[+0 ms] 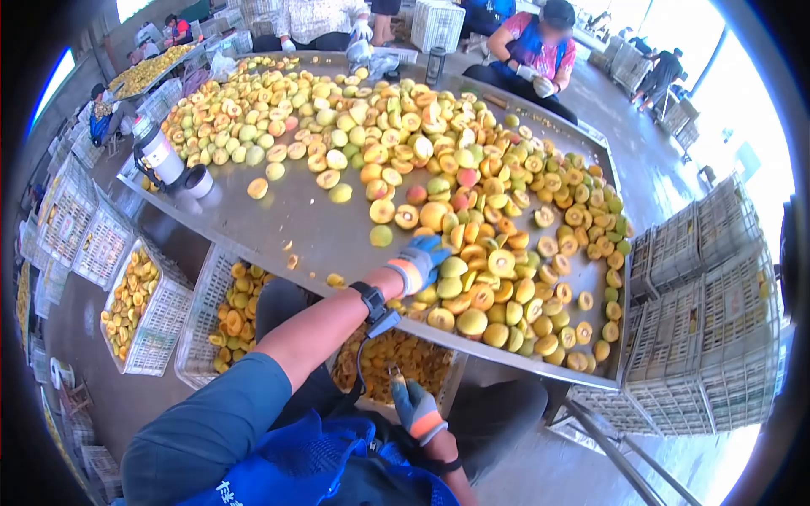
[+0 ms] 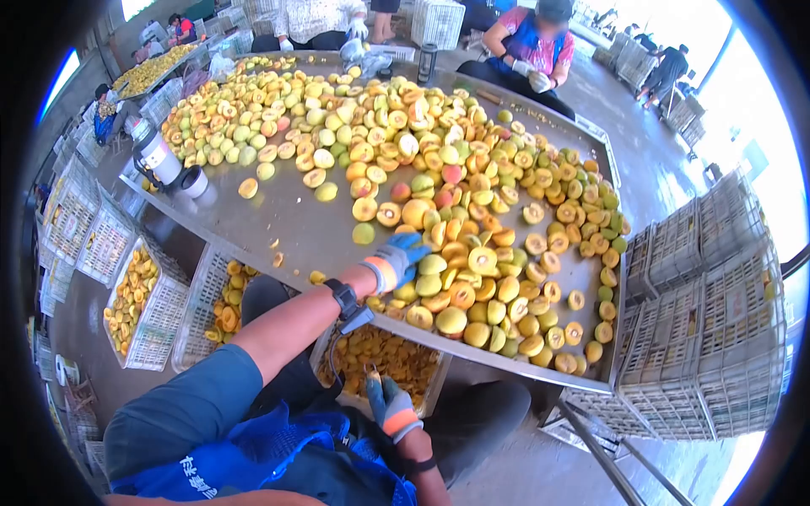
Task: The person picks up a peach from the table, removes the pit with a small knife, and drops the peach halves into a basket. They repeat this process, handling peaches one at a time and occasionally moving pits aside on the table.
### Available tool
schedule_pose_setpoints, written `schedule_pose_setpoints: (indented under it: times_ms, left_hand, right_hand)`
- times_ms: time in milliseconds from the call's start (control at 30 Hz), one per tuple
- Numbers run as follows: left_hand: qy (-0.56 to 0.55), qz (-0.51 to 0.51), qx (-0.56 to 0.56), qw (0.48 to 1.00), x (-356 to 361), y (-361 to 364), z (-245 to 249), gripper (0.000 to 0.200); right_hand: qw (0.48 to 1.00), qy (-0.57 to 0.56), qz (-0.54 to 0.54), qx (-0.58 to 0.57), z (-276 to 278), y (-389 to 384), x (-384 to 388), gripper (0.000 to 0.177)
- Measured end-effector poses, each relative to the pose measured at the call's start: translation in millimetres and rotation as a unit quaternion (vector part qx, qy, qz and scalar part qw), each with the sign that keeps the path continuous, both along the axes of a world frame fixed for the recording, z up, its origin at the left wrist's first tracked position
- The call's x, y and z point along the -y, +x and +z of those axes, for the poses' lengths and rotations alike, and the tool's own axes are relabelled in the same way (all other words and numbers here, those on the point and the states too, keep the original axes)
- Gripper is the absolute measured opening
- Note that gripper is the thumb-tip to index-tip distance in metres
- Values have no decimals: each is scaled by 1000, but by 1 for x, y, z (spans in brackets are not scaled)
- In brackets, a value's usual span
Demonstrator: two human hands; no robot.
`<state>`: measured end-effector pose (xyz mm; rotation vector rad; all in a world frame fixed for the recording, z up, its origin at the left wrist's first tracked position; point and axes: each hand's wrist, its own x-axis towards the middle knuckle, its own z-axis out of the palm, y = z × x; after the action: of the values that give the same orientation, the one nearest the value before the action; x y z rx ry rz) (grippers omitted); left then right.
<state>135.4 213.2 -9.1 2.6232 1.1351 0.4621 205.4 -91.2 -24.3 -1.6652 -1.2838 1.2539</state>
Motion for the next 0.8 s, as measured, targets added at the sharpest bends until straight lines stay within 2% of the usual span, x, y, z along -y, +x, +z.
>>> schedule_pose_setpoints:
  times_ms: [33, 67, 100, 167, 267, 333, 367, 400, 433, 467, 500, 533, 567, 700, 733, 800]
  left_hand:
    - [-22, -11, -46, 999, -3, 4, -5, 56]
    - [-1, -20, -18, 1000, -1, 3, -1, 54]
    - [-30, -1, -35, 999, 1, 3, 3, 47]
    - [-61, 63, 16, 996, 19, -10, 19, 43]
    - [-145, 139, 235, 951, 24, -42, -3, 36]
    - [-208, 143, 430, 866, 3, -57, -51, 34]
    - [-244, 154, 517, 806, 9, -71, -72, 35]
    - [-386, 168, 570, 705, 41, -84, -44, 40]
    - [-506, 177, 612, 581, 62, -93, 8, 45]
    - [-514, 191, 621, 559, 71, -96, 28, 49]
    - [-525, 203, 631, 533, 90, -96, 35, 52]
    - [-525, 203, 640, 524, 107, -98, 42, 51]
    - [-523, 195, 648, 518, 116, -98, 51, 50]
    - [-538, 179, 674, 474, 154, -96, 62, 47]
    - [-532, 172, 697, 449, 160, -94, 65, 42]
    - [-523, 173, 729, 407, 171, -91, 71, 37]
  right_hand:
    - [1000, -2, -11, -5, 2, 3, 2, 30]
    - [1000, -4, -22, -12, 2, 5, 2, 30]
    - [1000, -2, -25, -9, -2, 6, 3, 30]
    - [1000, 2, -26, -2, -1, 8, -3, 31]
    - [999, 9, -32, -26, 7, 6, -15, 29]
    - [994, 43, -53, -88, 12, -4, -17, 26]
    - [984, 35, -63, -165, -2, -7, -20, 21]
    - [974, 44, -77, -207, 19, -13, -27, 16]
    - [962, 36, -74, -262, 9, -11, -27, 18]
    - [957, 62, -76, -272, 29, -19, -35, 13]
    - [975, 66, -33, -208, 47, -14, -39, 12]
    - [972, 66, -55, -218, 55, -19, -44, 11]
    - [977, 141, -31, -155, 58, -18, -48, 15]
    - [978, 117, -39, -166, 91, -26, -56, 22]
    - [984, 121, -32, -124, 103, -29, -57, 22]
    - [987, 75, -41, -135, 96, -33, -56, 22]
